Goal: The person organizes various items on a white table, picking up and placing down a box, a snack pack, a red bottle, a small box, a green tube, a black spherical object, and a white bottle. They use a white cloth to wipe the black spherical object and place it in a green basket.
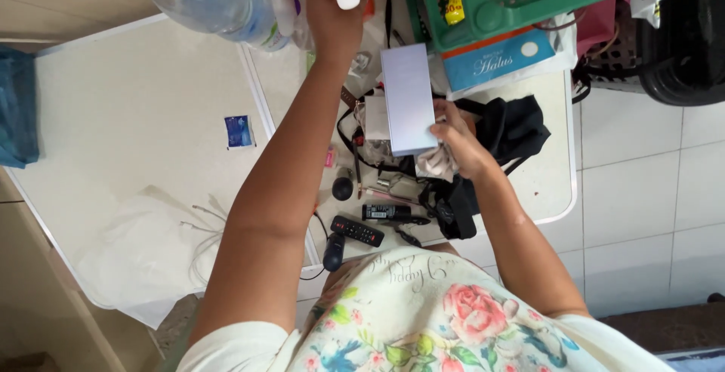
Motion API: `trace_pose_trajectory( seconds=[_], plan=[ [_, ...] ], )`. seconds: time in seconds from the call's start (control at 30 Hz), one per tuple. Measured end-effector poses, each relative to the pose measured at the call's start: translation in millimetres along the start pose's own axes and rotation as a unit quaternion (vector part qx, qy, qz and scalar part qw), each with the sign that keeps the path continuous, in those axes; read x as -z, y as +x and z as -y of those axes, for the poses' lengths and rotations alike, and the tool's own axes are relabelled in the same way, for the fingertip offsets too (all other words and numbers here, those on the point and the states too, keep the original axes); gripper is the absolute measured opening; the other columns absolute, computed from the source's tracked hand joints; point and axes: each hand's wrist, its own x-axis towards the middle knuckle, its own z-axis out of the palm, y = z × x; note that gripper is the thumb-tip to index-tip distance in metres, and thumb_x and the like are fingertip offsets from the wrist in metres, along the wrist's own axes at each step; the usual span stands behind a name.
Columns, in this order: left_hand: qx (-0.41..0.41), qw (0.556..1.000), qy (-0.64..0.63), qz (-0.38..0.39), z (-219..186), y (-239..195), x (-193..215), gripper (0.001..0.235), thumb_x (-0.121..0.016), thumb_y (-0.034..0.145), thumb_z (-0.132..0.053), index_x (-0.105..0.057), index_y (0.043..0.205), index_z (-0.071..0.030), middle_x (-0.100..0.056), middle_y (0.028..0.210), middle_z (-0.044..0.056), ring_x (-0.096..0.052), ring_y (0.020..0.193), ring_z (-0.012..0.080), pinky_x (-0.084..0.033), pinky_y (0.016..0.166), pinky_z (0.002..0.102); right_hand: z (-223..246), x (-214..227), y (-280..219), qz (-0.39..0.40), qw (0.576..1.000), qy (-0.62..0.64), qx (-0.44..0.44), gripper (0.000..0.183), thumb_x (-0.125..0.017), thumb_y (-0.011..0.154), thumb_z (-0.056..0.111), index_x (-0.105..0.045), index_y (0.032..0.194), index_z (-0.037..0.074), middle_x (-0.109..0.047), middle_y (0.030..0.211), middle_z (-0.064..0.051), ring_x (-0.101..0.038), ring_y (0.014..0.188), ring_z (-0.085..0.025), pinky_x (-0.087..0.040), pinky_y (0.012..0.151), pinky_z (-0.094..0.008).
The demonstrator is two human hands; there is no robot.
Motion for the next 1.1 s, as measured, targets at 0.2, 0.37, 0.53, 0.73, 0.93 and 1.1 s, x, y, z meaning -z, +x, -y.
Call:
trace_pose_trajectory(
  seconds=[0.2,0.37,0.53,0.73,0.93,1.1],
  plan=[
    [-0.025,0.998,0.049,-0.03,65,26,-14,0.066,-0.076,0.089,-0.007,-0.045,0.147,-0.012,-0.072,0.117,0.012,-0.075,0.097,0.0252,-0.064,0.078,0.035,-7,4,-9,-0.006,1.0,0.01,-0.02,0.094,-0.057,0.071,0.041,-0.03,0.154,0.004,-0.045,0.141,-0.027,-0.046,0.133,-0.039,-0.037,0.112,-0.044],
    [-0.123,0.98,0.143,-0.06,97,39,-24,0.066,-0.084,0.085,-0.009,-0.05,0.141,-0.01,-0.071,0.124,0.014,-0.071,0.112,0.0301,-0.059,0.094,0.037,-9,8,-13,-0.017,0.999,-0.009,-0.038,0.099,-0.056,0.069,0.044,-0.027,0.155,0.004,-0.039,0.144,-0.029,-0.043,0.137,-0.041,-0.036,0.113,-0.047],
    [-0.035,0.994,0.101,-0.018,95,40,-24,0.053,-0.08,0.086,-0.013,-0.054,0.133,-0.009,-0.076,0.118,0.012,-0.077,0.106,0.0294,-0.063,0.091,0.037,-9,6,-15,-0.009,1.0,0.004,-0.029,0.099,-0.056,0.071,0.046,-0.028,0.155,0.002,-0.038,0.148,-0.03,-0.041,0.14,-0.041,-0.035,0.115,-0.046],
    [0.071,0.984,0.163,-0.004,38,-14,0,0.057,-0.063,0.098,-0.036,-0.05,0.141,0.0,-0.069,0.114,0.023,-0.071,0.099,0.038,-0.055,0.086,0.044,-1,1,-19,-0.003,1.0,-0.004,0.007,0.096,-0.057,0.074,0.042,-0.028,0.154,-0.001,-0.035,0.149,-0.027,-0.039,0.142,-0.038,-0.034,0.117,-0.045],
    [0.234,0.965,0.055,0.107,-34,-156,67,0.076,-0.066,0.09,-0.056,-0.05,0.141,-0.003,-0.067,0.127,0.017,-0.069,0.113,0.0242,-0.056,0.093,0.037,45,-37,-32,0.014,0.993,-0.116,0.005,0.093,-0.07,0.074,0.034,-0.031,0.154,0.007,-0.058,0.127,-0.026,-0.061,0.118,-0.034,-0.055,0.09,-0.042],
    [0.221,0.974,-0.021,0.042,-45,-197,95,0.11,-0.088,0.072,-0.044,-0.025,0.151,0.001,-0.062,0.126,0.023,-0.067,0.115,0.0301,-0.058,0.092,0.04,81,-106,-48,-0.02,0.922,-0.37,0.116,0.097,-0.082,0.071,0.037,-0.032,0.149,0.008,-0.065,0.118,-0.027,-0.073,0.086,-0.034,-0.058,0.075,-0.041]
  ],
)
